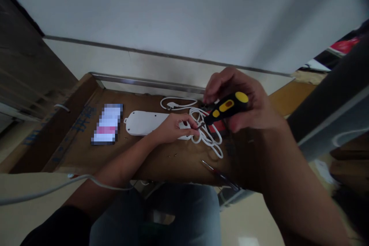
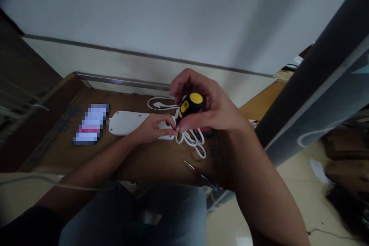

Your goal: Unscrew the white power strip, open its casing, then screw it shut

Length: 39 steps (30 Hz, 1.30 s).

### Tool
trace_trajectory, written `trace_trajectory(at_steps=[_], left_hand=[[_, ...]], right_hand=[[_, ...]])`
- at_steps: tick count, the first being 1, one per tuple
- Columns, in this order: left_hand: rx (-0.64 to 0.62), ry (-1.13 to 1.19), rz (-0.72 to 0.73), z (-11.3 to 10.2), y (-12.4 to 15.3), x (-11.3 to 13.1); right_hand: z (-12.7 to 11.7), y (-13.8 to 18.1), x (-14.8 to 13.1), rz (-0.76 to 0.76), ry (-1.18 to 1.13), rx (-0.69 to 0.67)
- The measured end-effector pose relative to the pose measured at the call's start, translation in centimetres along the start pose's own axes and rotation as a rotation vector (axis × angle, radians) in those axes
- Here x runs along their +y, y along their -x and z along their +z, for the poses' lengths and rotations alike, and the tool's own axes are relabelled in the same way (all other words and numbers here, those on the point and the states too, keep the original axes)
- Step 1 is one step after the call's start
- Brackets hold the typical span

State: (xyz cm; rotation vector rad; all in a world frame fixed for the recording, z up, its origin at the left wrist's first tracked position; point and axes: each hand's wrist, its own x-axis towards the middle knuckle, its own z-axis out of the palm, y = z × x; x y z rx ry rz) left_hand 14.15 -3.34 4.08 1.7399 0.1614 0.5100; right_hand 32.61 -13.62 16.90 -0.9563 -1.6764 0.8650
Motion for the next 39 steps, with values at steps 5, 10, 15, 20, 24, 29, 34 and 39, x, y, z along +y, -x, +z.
trace_trajectory(at_steps=[5,10,15,20,24,29,34,39], left_hand=[[-0.113,-0.028,0.081,-1.1,-0.1,-0.1],[-0.121,-0.498,0.178,-2.0,0.2,-0.6],[-0.145,-0.84,0.059,-2.1,0.5,-1.8],[-0.202,-0.833,0.042,-2.2,0.3,-2.1],[-0.234,-0.805,0.05,-2.5,0.1,-2.0],[-0.242,-0.796,0.064,-2.6,0.1,-1.8],[-0.245,-0.816,0.052,-2.6,0.0,-1.9],[-0.25,-0.852,0.045,-2.5,0.1,-2.0]], right_hand=[[-0.5,0.1,0.2,-0.021,-0.08,-0.115],[0.0,-0.4,0.5,-0.052,0.03,0.045],[0.4,-0.4,0.7,-0.047,0.167,0.111],[1.2,-0.7,0.7,-0.035,-0.07,-0.011],[1.5,-0.8,0.9,0.059,-0.34,-0.082],[1.1,-0.5,0.8,0.004,-0.288,-0.087],[1.6,-0.6,0.9,-0.065,-0.361,-0.136],[2.0,-0.9,0.8,-0.029,-0.425,-0.102]])
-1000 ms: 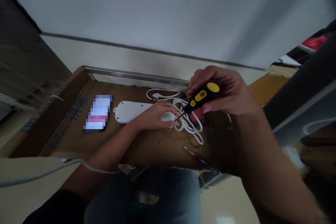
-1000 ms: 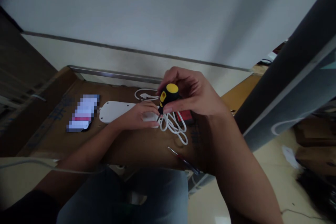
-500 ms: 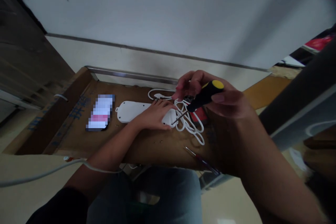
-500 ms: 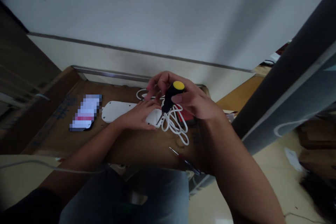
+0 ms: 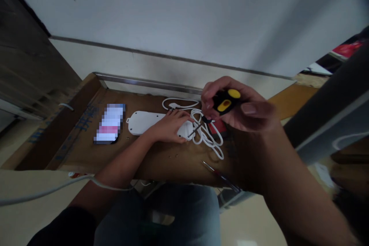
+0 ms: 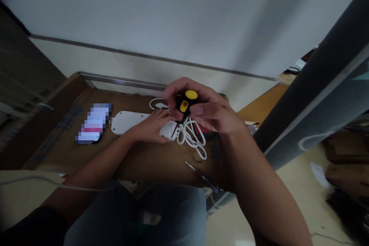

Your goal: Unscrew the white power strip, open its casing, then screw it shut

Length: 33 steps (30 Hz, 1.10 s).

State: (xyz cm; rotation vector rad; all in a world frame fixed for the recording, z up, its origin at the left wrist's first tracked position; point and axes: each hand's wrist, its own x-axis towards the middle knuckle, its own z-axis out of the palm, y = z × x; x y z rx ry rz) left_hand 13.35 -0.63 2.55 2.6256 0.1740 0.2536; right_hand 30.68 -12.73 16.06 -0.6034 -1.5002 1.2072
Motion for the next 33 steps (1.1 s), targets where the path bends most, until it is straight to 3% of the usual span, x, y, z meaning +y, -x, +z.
trace_trajectory(at_steps=[6,15,20,25,33], left_hand=[[0.007,-0.013,-0.005,0.0,0.0,0.1],[0.005,-0.016,-0.01,0.1,-0.1,0.1],[0.04,-0.008,-0.008,0.3,-0.1,0.0],[0.041,-0.024,-0.05,0.3,-0.1,0.3],[0.045,-0.027,-0.141,0.3,-0.1,0.8]], right_hand=[[-0.8,0.8,-0.5,0.005,0.206,0.04],[-0.1,0.6,-0.3,0.064,0.04,0.043],[0.2,0.7,-2.3,0.176,0.374,0.033],[1.1,0.6,-2.8,0.062,0.744,0.181],[2.2,0.5,-1.2,-0.057,0.971,0.427]])
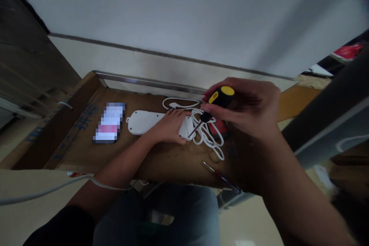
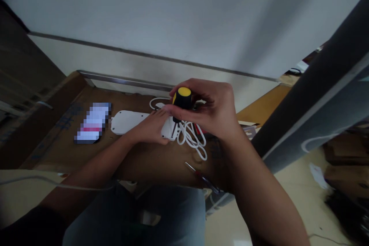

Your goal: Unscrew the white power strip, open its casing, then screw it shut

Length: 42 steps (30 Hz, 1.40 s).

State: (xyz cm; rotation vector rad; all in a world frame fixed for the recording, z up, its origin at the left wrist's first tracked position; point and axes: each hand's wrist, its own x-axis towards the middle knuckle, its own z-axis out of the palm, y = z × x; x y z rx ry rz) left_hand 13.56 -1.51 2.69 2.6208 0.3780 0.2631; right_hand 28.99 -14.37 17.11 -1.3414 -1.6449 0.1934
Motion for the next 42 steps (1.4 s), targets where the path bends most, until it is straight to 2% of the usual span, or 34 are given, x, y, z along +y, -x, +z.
trace_trajectory(at_steps=[3,7,15,19,23,25,27,29,31,36,42], left_hand=[[-0.006,0.008,-0.011,-0.1,0.0,0.1],[0.001,0.001,0.001,0.0,-0.1,-0.1],[0.0,0.026,0.005,0.0,0.1,0.0],[-0.004,0.039,-0.003,-0.3,0.1,0.2],[-0.019,0.04,-0.013,-0.4,0.1,0.2],[-0.04,0.047,-0.01,-0.4,0.1,0.1],[-0.056,0.055,-0.012,-0.4,0.0,0.1],[-0.06,0.062,-0.007,-0.4,0.0,0.0],[-0.051,0.068,0.004,-0.3,0.0,-0.1],[-0.011,0.058,0.058,-0.2,-0.2,-0.4],[-0.01,0.048,0.077,-0.1,0.0,-0.4]], right_hand=[[0.5,0.1,0.2,-0.09,0.168,0.136],[1.0,0.1,0.4,-0.119,0.271,0.209],[1.9,0.4,0.3,-0.004,0.36,0.283],[2.4,0.6,0.5,0.029,0.353,0.32],[2.5,0.6,0.6,0.002,0.22,0.316],[2.2,0.4,0.4,-0.039,0.159,0.4],[1.8,0.2,0.2,-0.067,0.148,0.559],[1.2,-0.2,0.5,-0.073,0.191,0.685],[0.7,-0.5,1.1,-0.071,0.253,0.751],[0.5,-0.7,3.2,0.004,0.231,0.691],[1.0,-0.6,3.8,0.047,0.18,0.622]])
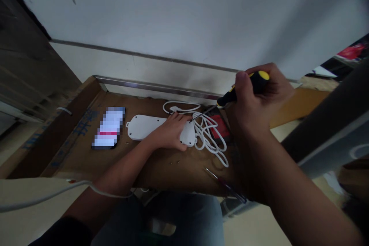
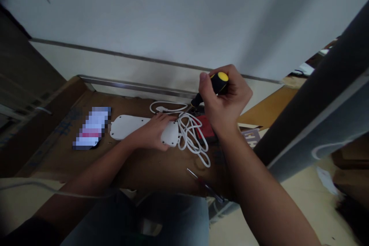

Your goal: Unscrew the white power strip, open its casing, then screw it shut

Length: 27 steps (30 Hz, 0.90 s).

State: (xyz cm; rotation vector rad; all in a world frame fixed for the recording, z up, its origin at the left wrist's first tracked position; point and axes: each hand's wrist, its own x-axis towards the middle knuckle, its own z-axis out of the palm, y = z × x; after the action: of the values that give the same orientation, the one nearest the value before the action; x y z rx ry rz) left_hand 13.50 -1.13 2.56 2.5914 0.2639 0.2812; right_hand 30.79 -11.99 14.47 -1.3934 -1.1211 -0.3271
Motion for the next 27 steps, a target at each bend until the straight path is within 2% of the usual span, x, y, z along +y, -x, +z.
trace_trajectory(at_steps=[11,17,23,27], left_hand=[[-0.013,0.0,-0.011,-0.1,-0.1,0.1],[0.087,0.101,-0.089,0.0,-0.2,0.3],[0.123,0.095,-0.078,0.2,-0.2,0.3],[0.181,0.253,-0.118,-0.3,-0.9,0.1]], right_hand=[[0.4,-0.1,0.4,0.04,-0.016,-0.08],[0.8,0.1,0.2,0.008,-0.069,-0.129],[0.5,-0.5,0.2,-0.005,-0.243,-0.336],[-0.3,-1.1,0.2,0.013,-0.269,-0.435]])
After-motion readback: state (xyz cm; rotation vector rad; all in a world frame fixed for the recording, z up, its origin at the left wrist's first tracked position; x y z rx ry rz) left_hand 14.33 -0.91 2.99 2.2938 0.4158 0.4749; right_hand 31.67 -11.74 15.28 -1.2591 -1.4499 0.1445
